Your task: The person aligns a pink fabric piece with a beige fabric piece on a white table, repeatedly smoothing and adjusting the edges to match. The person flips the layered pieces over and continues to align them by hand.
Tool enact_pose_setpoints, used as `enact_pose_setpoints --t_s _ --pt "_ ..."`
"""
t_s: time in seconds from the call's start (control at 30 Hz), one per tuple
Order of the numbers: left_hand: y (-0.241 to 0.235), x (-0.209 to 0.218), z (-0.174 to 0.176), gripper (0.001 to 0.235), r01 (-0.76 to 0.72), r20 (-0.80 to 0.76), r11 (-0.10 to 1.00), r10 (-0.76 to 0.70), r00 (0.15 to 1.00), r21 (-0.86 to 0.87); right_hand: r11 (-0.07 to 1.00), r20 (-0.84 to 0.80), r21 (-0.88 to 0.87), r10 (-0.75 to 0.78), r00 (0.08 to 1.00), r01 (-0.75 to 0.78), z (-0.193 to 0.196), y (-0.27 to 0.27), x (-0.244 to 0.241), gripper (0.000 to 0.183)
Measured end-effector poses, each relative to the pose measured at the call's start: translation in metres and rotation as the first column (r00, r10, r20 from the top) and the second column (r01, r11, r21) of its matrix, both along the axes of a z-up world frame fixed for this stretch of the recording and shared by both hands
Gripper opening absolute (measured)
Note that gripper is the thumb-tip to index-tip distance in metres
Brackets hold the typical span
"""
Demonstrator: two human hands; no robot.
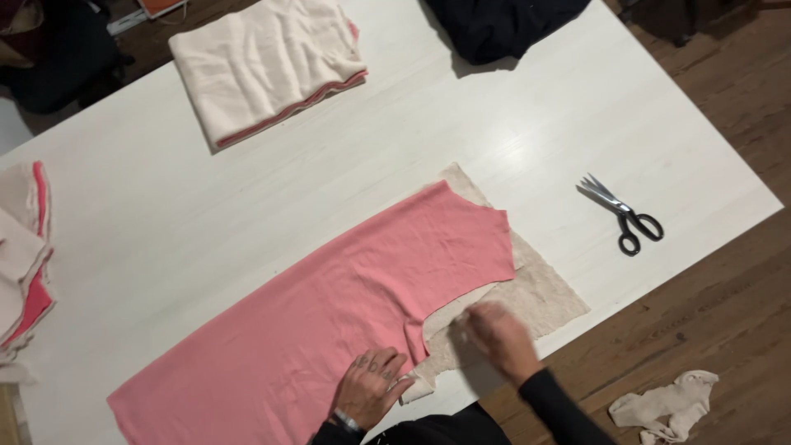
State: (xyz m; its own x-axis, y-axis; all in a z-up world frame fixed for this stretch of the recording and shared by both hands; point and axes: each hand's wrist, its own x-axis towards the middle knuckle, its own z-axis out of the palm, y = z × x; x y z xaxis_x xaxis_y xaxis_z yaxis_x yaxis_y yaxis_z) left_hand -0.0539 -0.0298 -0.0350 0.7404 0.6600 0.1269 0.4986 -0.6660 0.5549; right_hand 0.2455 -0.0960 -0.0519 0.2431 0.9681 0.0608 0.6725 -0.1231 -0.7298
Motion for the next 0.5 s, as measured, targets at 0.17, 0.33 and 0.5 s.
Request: enact_pose_setpoints --t_s 0.17,0.33,0.5 --pt "-0.009 0.025 0.009 0.041 0.015 0.000 0.998 -0.015 1.000 0.065 0.957 -0.371 -0.291 -0.130 0.920 0.018 0.016 -0.012 -0.071 0.025" --pt "-0.014 0.030 -0.012 0.024 -0.065 -0.014 0.989 0.067 0.998 0.137 0.897 -0.403 -0.435 -0.274 0.873 0.080 0.015 -0.002 -0.080 0.026" --pt "-0.015 0.030 -0.006 0.011 -0.109 0.024 0.993 0.108 0.994 0.046 0.906 -0.435 -0.417 -0.267 0.860 0.070 0.001 -0.007 -0.081 0.025"
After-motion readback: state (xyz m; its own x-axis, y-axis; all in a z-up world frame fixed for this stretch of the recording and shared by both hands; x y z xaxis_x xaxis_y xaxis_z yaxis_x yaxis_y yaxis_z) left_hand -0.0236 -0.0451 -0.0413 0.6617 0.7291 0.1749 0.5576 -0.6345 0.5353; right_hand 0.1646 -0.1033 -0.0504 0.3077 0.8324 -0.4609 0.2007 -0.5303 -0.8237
